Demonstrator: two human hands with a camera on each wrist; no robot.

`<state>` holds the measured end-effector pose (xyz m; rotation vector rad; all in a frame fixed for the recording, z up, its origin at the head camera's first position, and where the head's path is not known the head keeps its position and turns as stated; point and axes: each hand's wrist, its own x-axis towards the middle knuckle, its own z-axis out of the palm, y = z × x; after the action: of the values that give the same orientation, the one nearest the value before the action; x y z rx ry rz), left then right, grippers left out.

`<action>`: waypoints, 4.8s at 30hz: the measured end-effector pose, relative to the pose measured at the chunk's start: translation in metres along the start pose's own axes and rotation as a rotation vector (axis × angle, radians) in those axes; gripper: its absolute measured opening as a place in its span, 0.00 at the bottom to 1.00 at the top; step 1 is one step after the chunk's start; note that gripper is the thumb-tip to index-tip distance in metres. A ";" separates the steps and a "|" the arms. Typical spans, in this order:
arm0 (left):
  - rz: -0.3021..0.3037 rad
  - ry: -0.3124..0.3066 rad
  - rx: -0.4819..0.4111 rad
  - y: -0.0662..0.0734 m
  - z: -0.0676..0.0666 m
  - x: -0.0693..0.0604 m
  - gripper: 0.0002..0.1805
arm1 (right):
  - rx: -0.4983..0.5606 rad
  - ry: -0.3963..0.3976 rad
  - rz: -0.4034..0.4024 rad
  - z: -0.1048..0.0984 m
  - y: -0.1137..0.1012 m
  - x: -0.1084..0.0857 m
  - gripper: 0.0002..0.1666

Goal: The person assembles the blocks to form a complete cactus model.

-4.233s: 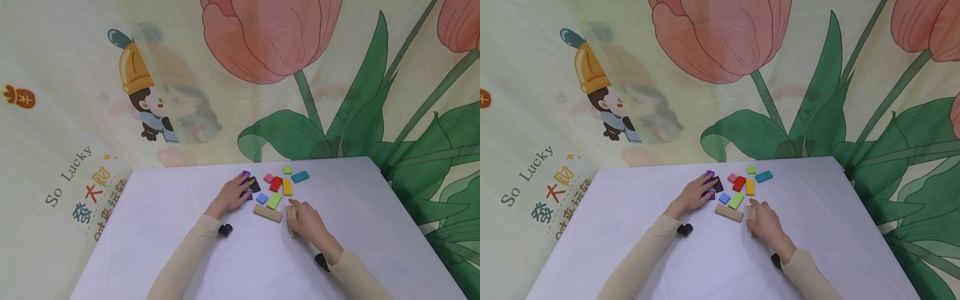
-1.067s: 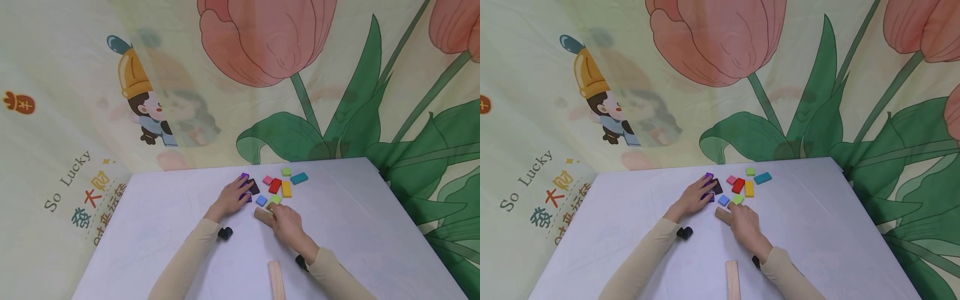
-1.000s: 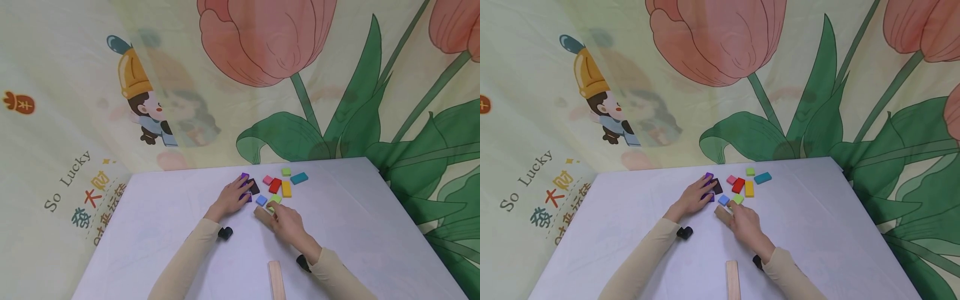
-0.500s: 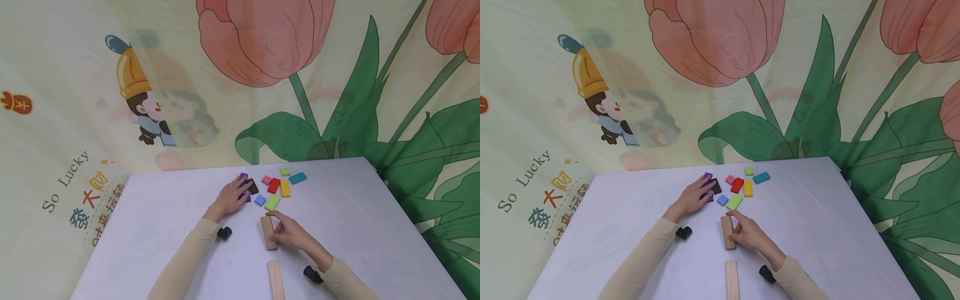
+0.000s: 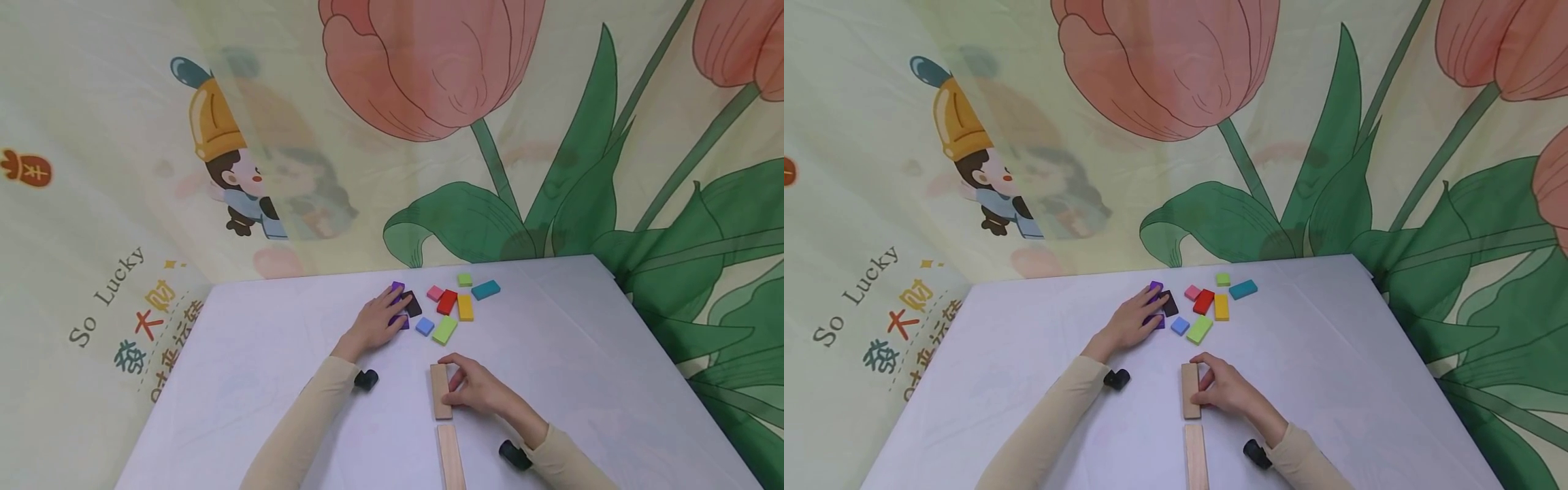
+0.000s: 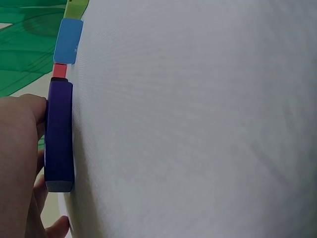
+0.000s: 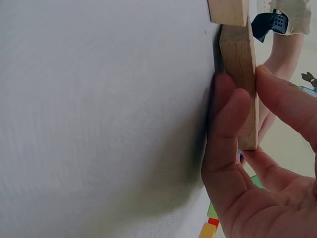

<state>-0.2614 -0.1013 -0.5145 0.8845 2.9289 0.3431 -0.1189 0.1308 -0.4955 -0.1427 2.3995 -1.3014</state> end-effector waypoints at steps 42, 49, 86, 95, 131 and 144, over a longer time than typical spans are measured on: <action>0.006 0.001 -0.007 -0.002 0.001 0.001 0.29 | -0.206 0.264 -0.043 -0.004 -0.012 0.025 0.25; 0.017 0.016 -0.013 -0.003 0.001 0.001 0.29 | -0.361 0.334 -0.088 -0.004 -0.021 0.051 0.21; 0.014 0.015 -0.010 -0.006 0.003 0.000 0.30 | -0.388 0.308 -0.090 0.013 -0.029 0.048 0.17; 0.009 0.014 -0.007 -0.006 0.006 0.001 0.30 | -0.412 0.317 -0.057 0.019 -0.020 0.045 0.16; 0.013 0.010 -0.006 -0.005 0.005 0.002 0.30 | -0.437 0.350 -0.021 0.008 -0.021 0.040 0.20; 0.006 0.003 -0.005 -0.004 0.004 0.000 0.30 | -0.460 0.387 0.104 -0.018 -0.021 0.068 0.32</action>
<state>-0.2630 -0.1036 -0.5192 0.8928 2.9273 0.3522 -0.1899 0.1141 -0.4894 0.1169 2.9583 -0.7635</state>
